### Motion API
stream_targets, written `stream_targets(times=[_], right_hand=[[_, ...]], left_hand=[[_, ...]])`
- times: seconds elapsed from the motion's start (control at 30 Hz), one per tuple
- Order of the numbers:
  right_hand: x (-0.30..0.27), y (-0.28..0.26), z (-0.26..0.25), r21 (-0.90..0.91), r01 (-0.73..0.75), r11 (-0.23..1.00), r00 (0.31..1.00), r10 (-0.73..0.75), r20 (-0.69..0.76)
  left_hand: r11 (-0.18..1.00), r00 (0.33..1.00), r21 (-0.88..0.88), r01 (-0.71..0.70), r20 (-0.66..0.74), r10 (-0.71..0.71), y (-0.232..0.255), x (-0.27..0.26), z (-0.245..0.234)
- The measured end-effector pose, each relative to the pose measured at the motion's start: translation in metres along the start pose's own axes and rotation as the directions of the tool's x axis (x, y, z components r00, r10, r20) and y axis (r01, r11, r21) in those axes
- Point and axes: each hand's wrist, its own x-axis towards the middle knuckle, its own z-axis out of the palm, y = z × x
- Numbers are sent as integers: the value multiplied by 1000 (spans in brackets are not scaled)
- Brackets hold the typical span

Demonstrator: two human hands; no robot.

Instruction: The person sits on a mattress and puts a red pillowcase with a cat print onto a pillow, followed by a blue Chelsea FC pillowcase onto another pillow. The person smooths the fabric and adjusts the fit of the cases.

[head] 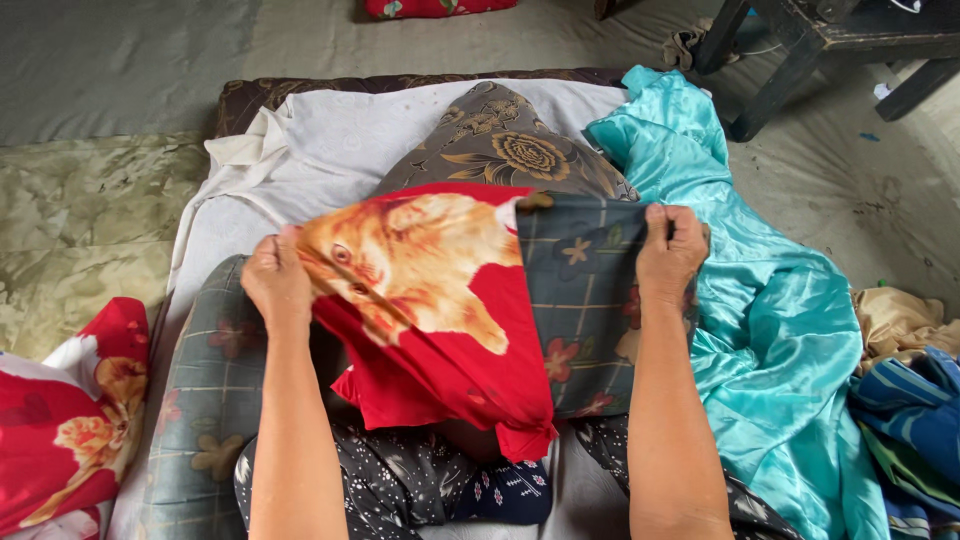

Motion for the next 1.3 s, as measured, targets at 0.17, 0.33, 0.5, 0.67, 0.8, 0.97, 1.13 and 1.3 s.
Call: stream_targets(times=[0.17, 0.33, 0.5, 0.67, 0.8, 0.97, 1.13, 1.3], right_hand=[[-1, 15, -3, -166, -40, 985, 998, 32, -51], [-5, -36, 8, -215, 32, 976, 984, 7, 180], [-29, -102, 35, -252, 408, 877, 871, -290, 397], [-24, -97, 40, -226, 267, 937, 865, -129, 485], [-22, -75, 45, -97, 282, 954, 915, -237, 327], [14, -16, 30, 49, 80, 996, 996, -82, 36], [37, -10, 5, -115, -55, 992, 996, 62, 58], [-10, -100, 35, -76, 413, 908, 826, -339, 451]], left_hand=[[952, 949, 37, 303, 83, -305, 0, 13, -11], [992, 966, -119, -31, 250, 60, 27, -15, 31], [949, 815, -226, -218, 494, 304, 63, -67, 69], [988, 833, -124, 90, 553, -6, 54, -83, 83], [964, 915, -202, 172, 396, -81, 26, -61, 76], [999, 987, 35, 30, 157, -35, -39, -17, 26], [991, 953, 130, 23, 298, -62, -47, -26, 28], [950, 821, -50, -309, 490, 292, 15, -69, 46]])
